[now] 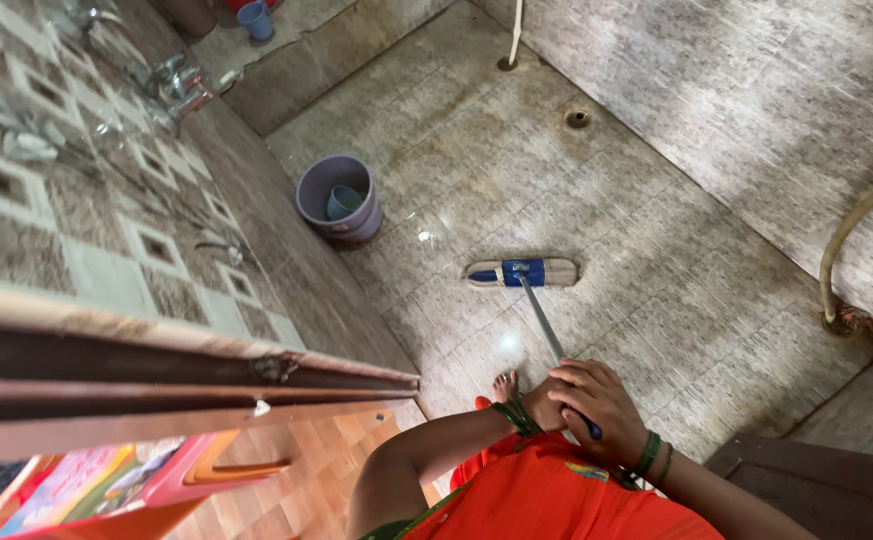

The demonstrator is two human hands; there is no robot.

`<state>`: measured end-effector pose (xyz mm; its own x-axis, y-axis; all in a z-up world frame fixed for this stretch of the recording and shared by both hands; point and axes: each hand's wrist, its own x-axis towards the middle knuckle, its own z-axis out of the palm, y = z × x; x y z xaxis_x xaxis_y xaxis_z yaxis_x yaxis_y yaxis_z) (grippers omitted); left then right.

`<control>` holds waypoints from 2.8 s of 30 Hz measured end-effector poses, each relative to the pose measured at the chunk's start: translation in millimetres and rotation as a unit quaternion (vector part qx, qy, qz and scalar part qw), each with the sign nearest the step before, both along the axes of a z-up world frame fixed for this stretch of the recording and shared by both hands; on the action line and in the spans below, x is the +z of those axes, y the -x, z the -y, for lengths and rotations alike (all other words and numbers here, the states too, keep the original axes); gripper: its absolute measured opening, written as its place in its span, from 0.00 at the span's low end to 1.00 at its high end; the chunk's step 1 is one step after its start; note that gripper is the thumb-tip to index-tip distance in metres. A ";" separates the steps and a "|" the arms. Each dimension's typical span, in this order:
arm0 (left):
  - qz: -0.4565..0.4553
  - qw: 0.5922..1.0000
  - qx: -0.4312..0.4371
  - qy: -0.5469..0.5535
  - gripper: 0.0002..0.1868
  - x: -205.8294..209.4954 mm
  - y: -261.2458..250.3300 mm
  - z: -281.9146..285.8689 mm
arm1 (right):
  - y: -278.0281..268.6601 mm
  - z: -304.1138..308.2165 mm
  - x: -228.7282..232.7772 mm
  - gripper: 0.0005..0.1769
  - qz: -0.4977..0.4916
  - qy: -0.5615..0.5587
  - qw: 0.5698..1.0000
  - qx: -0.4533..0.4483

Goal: The person mops the tiled floor of a bathroom using a blue flat mop. They move the mop back and forth across the floor surface, covering the area near a sink and a bucket.

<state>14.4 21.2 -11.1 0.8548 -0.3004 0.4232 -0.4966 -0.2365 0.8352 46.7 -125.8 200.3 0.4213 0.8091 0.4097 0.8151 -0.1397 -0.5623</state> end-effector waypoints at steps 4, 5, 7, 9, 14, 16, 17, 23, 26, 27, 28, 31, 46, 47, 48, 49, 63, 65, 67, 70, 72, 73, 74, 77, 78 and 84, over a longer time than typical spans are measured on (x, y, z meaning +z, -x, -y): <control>-0.079 0.995 0.002 -0.058 0.20 -10.2 -46.5 -35.2 | -35.8 -30.4 -58.5 0.13 0.025 0.029 0.999 -0.022; -0.118 0.990 0.005 -0.072 0.20 -11.8 -61.0 -46.4 | -47.5 -42.1 -73.5 0.13 0.025 0.040 0.998 -0.032; -0.195 0.976 0.010 -0.091 0.20 -12.4 -90.5 -68.4 | -68.8 -58.1 -96.6 0.15 0.039 0.052 0.997 -0.051; -0.099 0.972 0.016 -0.210 0.20 -8.8 -120.5 -92.5 | -95.5 -77.0 -114.6 0.19 0.067 0.054 0.994 -0.066; -0.048 0.960 0.095 -0.258 0.33 9.7 -157.8 -127.9 | -135.2 -110.9 -165.0 0.31 0.040 0.132 0.988 -0.073; -0.245 0.960 0.082 -0.111 0.38 15.6 -159.1 -126.3 | -134.1 -112.3 -182.4 0.32 0.026 0.116 0.990 -0.079; -0.169 0.963 0.071 -0.195 0.33 16.0 -157.0 -124.3 | -129.2 -109.1 -188.0 0.32 0.005 0.110 0.990 -0.084; -0.051 0.930 0.010 -0.365 0.21 -1.8 -119.2 -99.5 | -83.1 -73.8 -170.5 0.33 0.023 0.134 0.987 -0.091; 0.020 0.957 0.023 -0.288 0.25 -9.3 -94.4 -76.8 | -57.8 -52.7 -137.0 0.29 0.034 0.104 0.989 -0.096; 0.031 0.960 0.003 -0.278 0.24 -11.9 -83.2 -69.3 | -47.0 -44.0 -125.2 0.27 0.032 0.096 0.990 -0.099; 0.042 0.962 -0.017 -0.268 0.24 -13.4 -72.6 -59.8 | -38.2 -35.7 -113.4 0.25 0.041 0.087 0.990 -0.105; 0.090 0.979 0.031 -0.180 0.25 -10.9 -44.3 -26.3 | -12.7 -12.9 -79.1 0.20 0.055 0.068 0.988 -0.124; -0.046 0.978 0.013 -0.201 0.12 23.3 51.0 51.1 | 73.9 39.6 18.2 0.14 0.008 0.060 0.985 -0.159; -0.043 0.974 0.011 -0.221 0.12 20.0 45.1 47.1 | 72.3 37.2 16.1 0.14 -0.001 0.068 0.984 -0.165; -0.040 0.970 0.009 -0.241 0.11 15.9 38.4 41.6 | 67.2 33.7 13.1 0.14 -0.011 0.076 0.982 -0.171; -0.039 0.965 0.005 -0.260 0.11 11.9 34.2 36.9 | 62.8 29.2 9.1 0.14 -0.005 0.072 0.982 -0.176; -0.117 0.983 -0.061 -0.129 0.43 -6.6 -137.5 -40.6 | -80.7 -33.8 -123.0 0.23 0.054 0.145 0.969 -0.194; -0.090 0.971 -0.069 -0.212 0.39 -6.9 -146.4 -42.9 | -88.0 -40.4 -149.8 0.25 0.059 0.146 0.967 -0.202; 0.041 0.941 -0.068 -0.329 0.28 -6.2 -153.3 -42.1 | -87.4 -37.9 -166.3 0.25 0.049 0.148 0.965 -0.210; 0.020 0.901 -0.140 -0.411 0.20 -10.4 -147.4 -40.4 | -75.8 -32.1 -168.4 0.26 0.029 0.147 0.964 -0.222; 0.078 0.938 -0.119 -0.315 0.17 -13.4 -133.1 -37.3 | -62.7 -27.1 -157.4 0.26 0.036 0.136 0.964 -0.225; 0.110 0.952 -0.105 -0.266 0.16 -14.4 -128.9 -36.0 | -57.1 -25.3 -149.3 0.26 0.017 0.137 0.964 -0.227; 0.100 0.953 -0.109 -0.263 0.17 -15.5 -122.5 -34.5 | -49.6 -23.3 -140.4 0.26 -0.002 0.139 0.964 -0.229; 0.077 0.964 -0.102 -0.232 0.22 -19.1 -94.6 -19.5 | -25.4 -12.2 -112.2 0.27 -0.011 0.119 0.965 -0.233; 0.074 0.971 -0.091 -0.210 0.24 -20.2 -81.9 -15.2 | -15.7 -7.3 -102.9 0.27 -0.007 0.109 0.966 -0.235; 0.039 0.975 -0.110 -0.186 0.31 -7.2 -15.7 21.9 | 47.6 22.4 -49.2 0.24 -0.031 0.114 0.960 -0.255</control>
<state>30.1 -0.7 -18.3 0.7219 -0.6188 0.3098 -0.6277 -0.3969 0.6697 -1.0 -148.2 151.2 0.8044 0.5565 0.2077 0.5738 -0.6376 -0.5140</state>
